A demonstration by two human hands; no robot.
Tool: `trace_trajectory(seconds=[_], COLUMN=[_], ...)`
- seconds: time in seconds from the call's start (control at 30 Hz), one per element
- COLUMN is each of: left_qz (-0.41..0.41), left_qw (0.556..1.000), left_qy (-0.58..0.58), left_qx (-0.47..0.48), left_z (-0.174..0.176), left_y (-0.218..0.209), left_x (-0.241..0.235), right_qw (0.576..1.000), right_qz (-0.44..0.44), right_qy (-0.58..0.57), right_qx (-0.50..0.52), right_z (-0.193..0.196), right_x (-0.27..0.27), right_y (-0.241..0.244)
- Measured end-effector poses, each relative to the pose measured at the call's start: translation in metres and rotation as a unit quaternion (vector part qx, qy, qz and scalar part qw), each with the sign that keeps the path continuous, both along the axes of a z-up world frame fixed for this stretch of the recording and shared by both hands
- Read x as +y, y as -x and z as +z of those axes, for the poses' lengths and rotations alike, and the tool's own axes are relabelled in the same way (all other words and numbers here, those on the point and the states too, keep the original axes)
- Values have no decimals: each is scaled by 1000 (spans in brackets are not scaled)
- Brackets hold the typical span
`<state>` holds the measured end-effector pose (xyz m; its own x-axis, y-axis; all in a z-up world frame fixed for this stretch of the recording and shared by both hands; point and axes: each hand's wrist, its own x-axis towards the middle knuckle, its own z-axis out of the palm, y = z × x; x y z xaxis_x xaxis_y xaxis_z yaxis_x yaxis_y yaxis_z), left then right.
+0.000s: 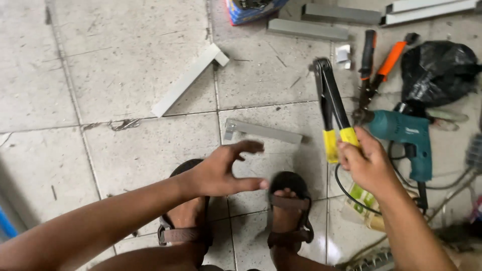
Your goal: Drilling holes in aluminum profiles and joining them using a manual rivet gun.
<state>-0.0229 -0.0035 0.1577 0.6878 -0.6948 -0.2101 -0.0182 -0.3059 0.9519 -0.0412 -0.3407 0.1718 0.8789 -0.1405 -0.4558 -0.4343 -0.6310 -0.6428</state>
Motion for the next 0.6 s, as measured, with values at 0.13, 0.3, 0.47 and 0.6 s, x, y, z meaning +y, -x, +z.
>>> trace_trajectory(seconds=[0.13,0.3,0.47,0.6], left_qz=[169,283,226,217], left_qw=[937,876,972,971], left_qy=[248,368,52,-24], left_qx=[179,127,47,97], left_z=[14,41,46,43], left_y=[-33,-53,-47,-39], left_x=[-49,-28,30,26], right_qw=[951,976,903,873], right_qz=[59,93,-284,-476], right_qy=[-302,-191,288,-52], right_qx=[-24,-40,-144,97], right_z=[42,18,-73,-96], right_x=[65,1,-184,-208], right_y=[10,60,209,219])
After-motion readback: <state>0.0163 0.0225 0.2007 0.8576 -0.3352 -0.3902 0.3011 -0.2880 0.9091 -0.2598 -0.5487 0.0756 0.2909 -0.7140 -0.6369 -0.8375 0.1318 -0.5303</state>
